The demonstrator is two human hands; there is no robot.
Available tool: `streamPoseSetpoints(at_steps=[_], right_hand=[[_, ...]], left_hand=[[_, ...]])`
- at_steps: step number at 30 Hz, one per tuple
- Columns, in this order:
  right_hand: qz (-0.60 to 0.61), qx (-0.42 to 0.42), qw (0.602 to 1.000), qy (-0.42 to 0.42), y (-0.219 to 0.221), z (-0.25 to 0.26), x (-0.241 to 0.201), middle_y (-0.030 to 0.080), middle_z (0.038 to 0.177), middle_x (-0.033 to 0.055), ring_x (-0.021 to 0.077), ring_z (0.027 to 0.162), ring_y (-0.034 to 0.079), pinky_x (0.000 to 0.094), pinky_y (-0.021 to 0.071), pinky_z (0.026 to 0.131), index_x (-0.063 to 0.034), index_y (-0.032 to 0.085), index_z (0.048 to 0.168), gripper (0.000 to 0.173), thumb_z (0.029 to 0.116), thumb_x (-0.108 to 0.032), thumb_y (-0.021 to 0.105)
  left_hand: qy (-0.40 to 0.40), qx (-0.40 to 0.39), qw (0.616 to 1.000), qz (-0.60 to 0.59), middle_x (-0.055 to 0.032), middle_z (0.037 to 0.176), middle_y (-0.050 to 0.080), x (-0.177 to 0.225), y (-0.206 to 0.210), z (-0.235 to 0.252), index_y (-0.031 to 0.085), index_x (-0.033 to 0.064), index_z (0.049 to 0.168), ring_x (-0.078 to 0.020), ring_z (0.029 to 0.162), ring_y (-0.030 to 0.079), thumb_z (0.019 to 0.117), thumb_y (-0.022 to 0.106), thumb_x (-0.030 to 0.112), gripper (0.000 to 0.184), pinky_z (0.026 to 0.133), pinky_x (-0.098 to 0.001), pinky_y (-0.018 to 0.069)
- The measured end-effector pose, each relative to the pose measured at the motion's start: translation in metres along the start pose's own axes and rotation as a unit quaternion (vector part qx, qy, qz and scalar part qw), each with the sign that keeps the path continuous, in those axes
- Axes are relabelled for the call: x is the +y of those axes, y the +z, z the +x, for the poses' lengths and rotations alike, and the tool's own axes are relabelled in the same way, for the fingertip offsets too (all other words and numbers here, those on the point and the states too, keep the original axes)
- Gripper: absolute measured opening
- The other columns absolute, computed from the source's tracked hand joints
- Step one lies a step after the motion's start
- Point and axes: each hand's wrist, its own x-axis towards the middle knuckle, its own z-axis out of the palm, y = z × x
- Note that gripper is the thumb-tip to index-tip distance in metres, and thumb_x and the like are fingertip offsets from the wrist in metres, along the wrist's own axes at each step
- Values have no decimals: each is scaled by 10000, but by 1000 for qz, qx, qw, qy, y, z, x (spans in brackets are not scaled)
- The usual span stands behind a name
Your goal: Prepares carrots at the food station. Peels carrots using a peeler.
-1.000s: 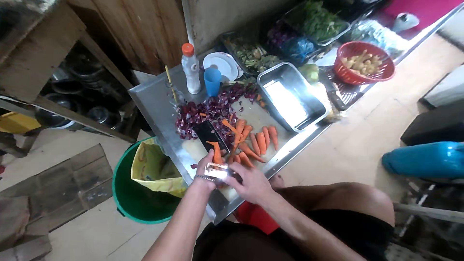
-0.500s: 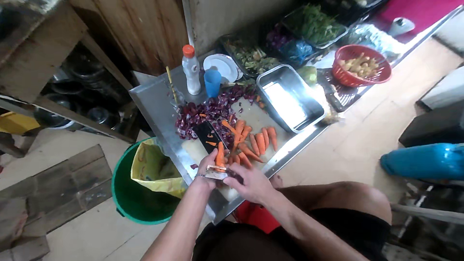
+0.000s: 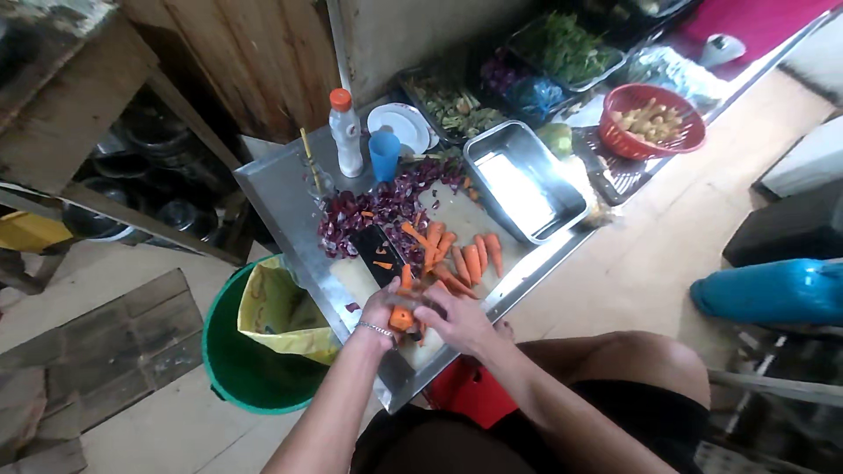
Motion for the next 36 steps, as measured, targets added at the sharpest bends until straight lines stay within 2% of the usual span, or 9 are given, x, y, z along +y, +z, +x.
streamPoseSetpoints(at_steps=[3, 7, 11, 15, 18, 21, 26, 33, 36], right_hand=[[-16, -14, 999, -28, 5, 0, 1, 687, 767, 66, 263, 717, 698, 541, 565, 653, -185, 682, 1184, 542, 1007, -647, 459], [-42, 12, 999, 13, 5, 23, 44, 715, 837, 124, 333, 805, 720, 601, 569, 719, -170, 672, 1232, 561, 1019, -639, 446], [-3, 51, 991, 125, -2, 38, 60, 718, 936, 166, 371, 887, 709, 643, 550, 782, -152, 652, 1270, 577, 1033, -630, 434], [13, -15, 998, 58, -5, 9, 15, 694, 845, 106, 302, 768, 692, 586, 567, 709, -165, 659, 1246, 526, 1033, -601, 458], [4, -50, 998, -27, 0, -10, -8, 681, 787, 43, 235, 726, 685, 532, 567, 670, -205, 678, 1189, 518, 988, -650, 507], [-35, -17, 998, -48, 5, -1, 6, 658, 731, 37, 235, 672, 672, 516, 555, 612, -199, 678, 1144, 511, 992, -650, 494], [-38, 10, 999, 7, 5, 26, 43, 706, 829, 100, 307, 797, 711, 593, 566, 710, -177, 680, 1175, 564, 1010, -663, 446], [57, 25, 981, 186, 3, 48, 54, 715, 1062, 199, 395, 1002, 693, 656, 526, 874, -126, 654, 1296, 596, 1049, -613, 418], [160, -6, 963, 215, 1, 34, 35, 658, 910, 183, 328, 773, 638, 558, 534, 727, -77, 647, 1276, 614, 1061, -598, 404]], left_hand=[[-16, -6, 1000, 4, -92, 823, 661, -2, -4, -1, 639, 107, 1192, -163, 579, 610, 1070, 393, 509, 486, 470, -295, 509], [-59, 29, 998, 17, -83, 745, 597, -2, 2, -4, 589, 86, 1052, -162, 521, 562, 1077, 370, 431, 409, 420, -285, 463], [-70, -6, 997, 30, -54, 748, 579, -1, 2, -8, 639, 111, 1231, -141, 508, 526, 1078, 350, 518, 522, 417, -270, 448], [-47, 30, 998, 29, -80, 800, 635, 3, -3, -4, 630, 117, 1134, -156, 542, 569, 1062, 388, 510, 467, 432, -285, 463], [-40, -11, 999, 16, -68, 832, 660, 3, -9, -2, 652, 124, 1211, -153, 632, 629, 1048, 410, 473, 455, 542, -308, 540], [-52, -8, 999, 10, -86, 840, 663, 3, -3, -4, 647, 120, 1215, -156, 596, 612, 1055, 401, 468, 455, 487, -286, 507], [-59, 45, 997, 29, -79, 742, 596, 0, 2, -6, 577, 86, 993, -162, 525, 565, 1053, 415, 365, 328, 430, -287, 470], [-47, -15, 996, 68, -35, 761, 580, 1, -7, -5, 644, 144, 1257, -138, 550, 543, 1056, 408, 563, 521, 465, -273, 468], [-31, 35, 998, 45, -55, 814, 612, 2, -11, -5, 637, 130, 1222, -164, 607, 598, 1043, 443, 577, 519, 513, -305, 520]])
